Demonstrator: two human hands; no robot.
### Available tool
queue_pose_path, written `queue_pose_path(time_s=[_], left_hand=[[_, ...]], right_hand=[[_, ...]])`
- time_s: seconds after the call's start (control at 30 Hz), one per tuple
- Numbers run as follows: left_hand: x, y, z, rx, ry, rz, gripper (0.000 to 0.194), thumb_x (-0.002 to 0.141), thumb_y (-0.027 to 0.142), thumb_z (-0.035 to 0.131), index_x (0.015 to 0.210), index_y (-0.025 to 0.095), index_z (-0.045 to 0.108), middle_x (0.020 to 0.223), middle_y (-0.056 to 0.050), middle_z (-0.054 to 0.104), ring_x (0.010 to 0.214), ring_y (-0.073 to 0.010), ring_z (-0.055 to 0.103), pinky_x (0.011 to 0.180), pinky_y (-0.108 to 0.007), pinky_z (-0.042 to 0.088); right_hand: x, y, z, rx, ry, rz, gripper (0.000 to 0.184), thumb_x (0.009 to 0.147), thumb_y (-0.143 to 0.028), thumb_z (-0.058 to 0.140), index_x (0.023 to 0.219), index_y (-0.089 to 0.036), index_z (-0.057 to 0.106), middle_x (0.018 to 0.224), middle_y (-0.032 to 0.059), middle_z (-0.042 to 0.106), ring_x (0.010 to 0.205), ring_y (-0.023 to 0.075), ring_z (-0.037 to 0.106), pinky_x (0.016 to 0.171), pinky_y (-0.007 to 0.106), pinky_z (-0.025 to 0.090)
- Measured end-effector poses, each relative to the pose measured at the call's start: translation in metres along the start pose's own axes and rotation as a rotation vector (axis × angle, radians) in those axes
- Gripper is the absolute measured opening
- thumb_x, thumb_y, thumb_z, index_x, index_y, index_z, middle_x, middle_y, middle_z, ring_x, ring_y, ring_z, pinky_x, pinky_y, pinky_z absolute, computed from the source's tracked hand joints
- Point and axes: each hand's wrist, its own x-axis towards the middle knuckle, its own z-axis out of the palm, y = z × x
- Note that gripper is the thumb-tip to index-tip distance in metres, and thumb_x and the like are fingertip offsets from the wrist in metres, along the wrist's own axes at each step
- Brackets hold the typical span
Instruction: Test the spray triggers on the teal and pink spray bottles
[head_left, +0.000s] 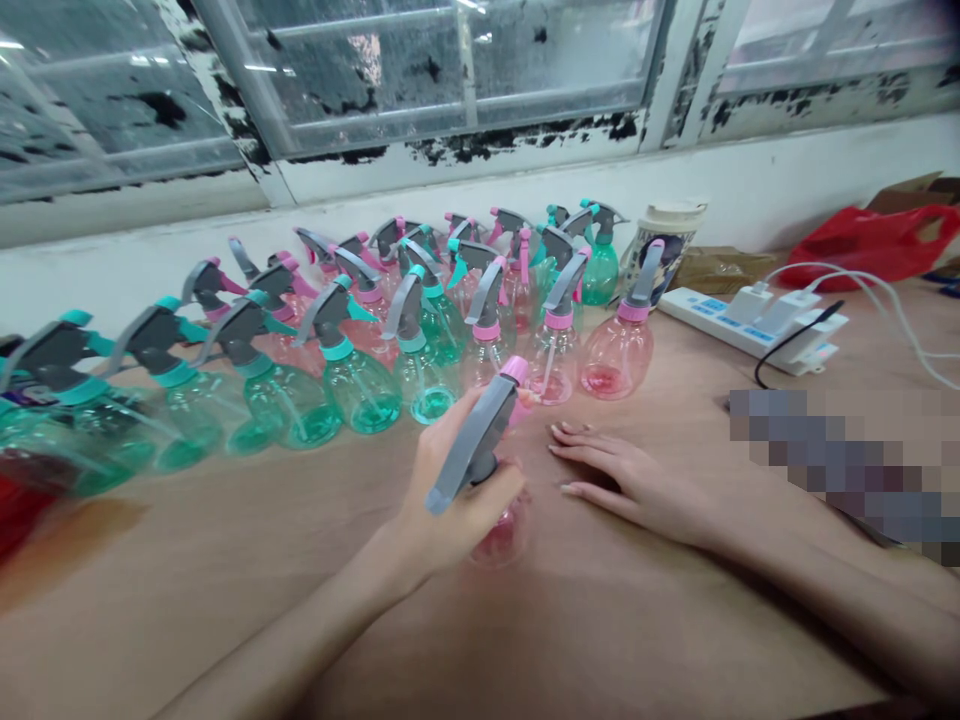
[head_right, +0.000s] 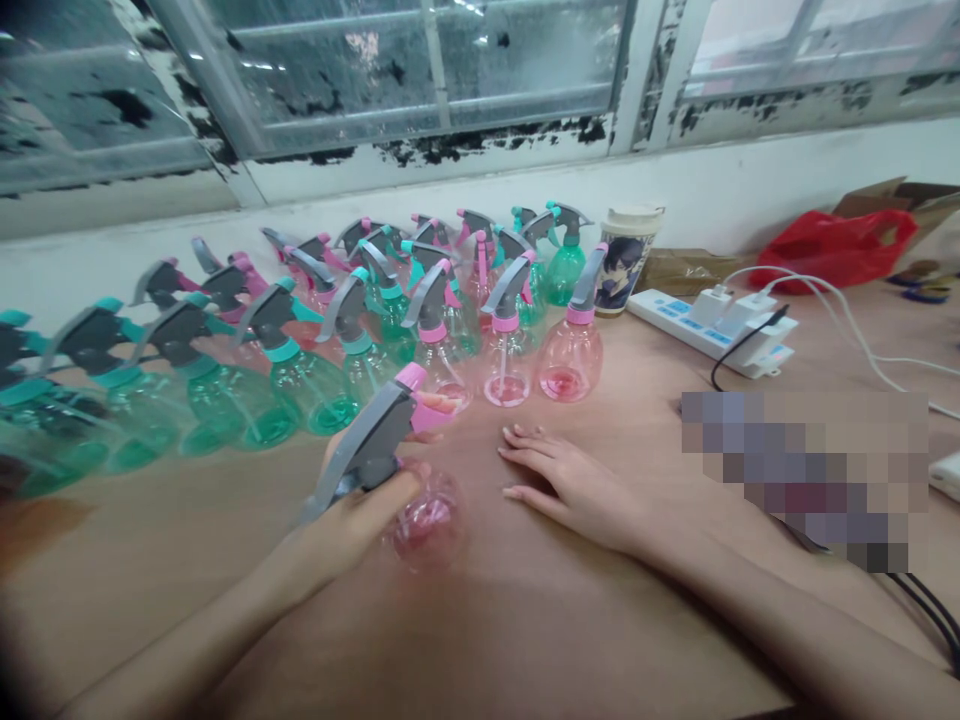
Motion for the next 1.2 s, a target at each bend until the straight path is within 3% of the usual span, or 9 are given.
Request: queue_pose_path(time_s=[0.3, 0.9, 1.2], left_hand=[[0.0, -0.001, 0.002, -0.008, -0.04, 0.069, 0.013, 0.068, 0.017, 0.047, 0.079, 0.024, 0.046, 0.071, 0.004, 0.05, 0.062, -0.0144, 0.053, 0.061, -0.029, 0.045], [0.002, 0.001, 0.001, -0.013, -0.076, 0.015, 0.017, 0.063, 0.018, 0.047, 0.079, 0.025, 0.047, 0.073, 0.004, 0.053, 0.06, -0.0146, 0.053, 0.061, -0.03, 0.048], [0.004, 0.008, -0.006, -0.122, -0.152, -0.023, 0.013, 0.062, 0.019, 0.049, 0.074, 0.024, 0.047, 0.064, 0.005, 0.043, 0.055, -0.0138, 0.043, 0.055, -0.028, 0.042]], right_hand=[[0.0, -0.002, -0.002, -0.036, -0.019, 0.005, 0.05, 0.096, -0.049, 0.048, 0.136, -0.019, 0.055, 0.147, 0.0096, 0.049, 0.138, 0.0264, 0.042, 0.113, 0.051, 0.036], [-0.001, -0.003, -0.001, -0.021, -0.012, 0.012, 0.05, 0.096, -0.048, 0.049, 0.138, -0.022, 0.054, 0.148, 0.0086, 0.048, 0.138, 0.0265, 0.041, 0.114, 0.05, 0.035], [-0.001, -0.005, -0.002, -0.005, 0.0, 0.011, 0.049, 0.095, -0.048, 0.051, 0.138, -0.025, 0.053, 0.147, 0.0083, 0.049, 0.136, 0.0273, 0.044, 0.113, 0.052, 0.036]])
